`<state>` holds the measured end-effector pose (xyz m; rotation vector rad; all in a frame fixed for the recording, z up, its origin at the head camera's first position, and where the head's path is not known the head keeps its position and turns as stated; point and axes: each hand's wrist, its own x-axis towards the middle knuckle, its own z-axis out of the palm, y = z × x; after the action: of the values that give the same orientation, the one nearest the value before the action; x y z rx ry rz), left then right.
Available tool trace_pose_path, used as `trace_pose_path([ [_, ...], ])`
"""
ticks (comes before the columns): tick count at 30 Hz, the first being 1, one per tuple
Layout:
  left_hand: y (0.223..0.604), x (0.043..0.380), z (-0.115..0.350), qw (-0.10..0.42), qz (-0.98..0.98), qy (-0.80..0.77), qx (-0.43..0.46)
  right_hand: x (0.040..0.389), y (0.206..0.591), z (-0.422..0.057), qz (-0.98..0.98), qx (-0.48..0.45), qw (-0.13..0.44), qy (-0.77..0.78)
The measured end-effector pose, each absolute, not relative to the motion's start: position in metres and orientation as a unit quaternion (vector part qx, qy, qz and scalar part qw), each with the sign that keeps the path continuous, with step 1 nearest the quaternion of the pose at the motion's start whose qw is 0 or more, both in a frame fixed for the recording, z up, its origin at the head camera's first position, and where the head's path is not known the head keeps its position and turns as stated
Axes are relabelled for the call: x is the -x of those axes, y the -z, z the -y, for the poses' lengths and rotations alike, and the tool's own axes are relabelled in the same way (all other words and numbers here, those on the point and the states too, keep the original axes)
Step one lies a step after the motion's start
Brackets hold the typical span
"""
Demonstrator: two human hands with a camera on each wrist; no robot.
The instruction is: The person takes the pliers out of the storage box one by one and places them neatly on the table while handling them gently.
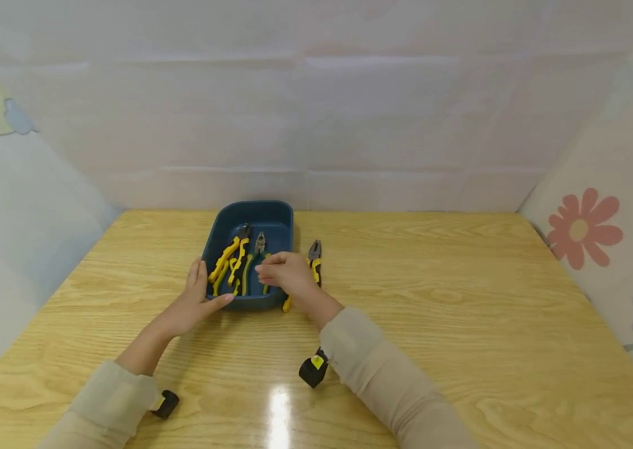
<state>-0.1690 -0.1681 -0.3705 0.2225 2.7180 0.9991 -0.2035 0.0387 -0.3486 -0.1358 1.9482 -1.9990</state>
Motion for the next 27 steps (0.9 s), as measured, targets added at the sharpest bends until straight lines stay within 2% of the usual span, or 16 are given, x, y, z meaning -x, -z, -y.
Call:
trace_pose_path([
  [27,0.371,0.169,0.168,0.118,-0.928,-0.342,-0.087,0.223,0.351,-0.010,-0.704,0.006,0.186,0.685],
])
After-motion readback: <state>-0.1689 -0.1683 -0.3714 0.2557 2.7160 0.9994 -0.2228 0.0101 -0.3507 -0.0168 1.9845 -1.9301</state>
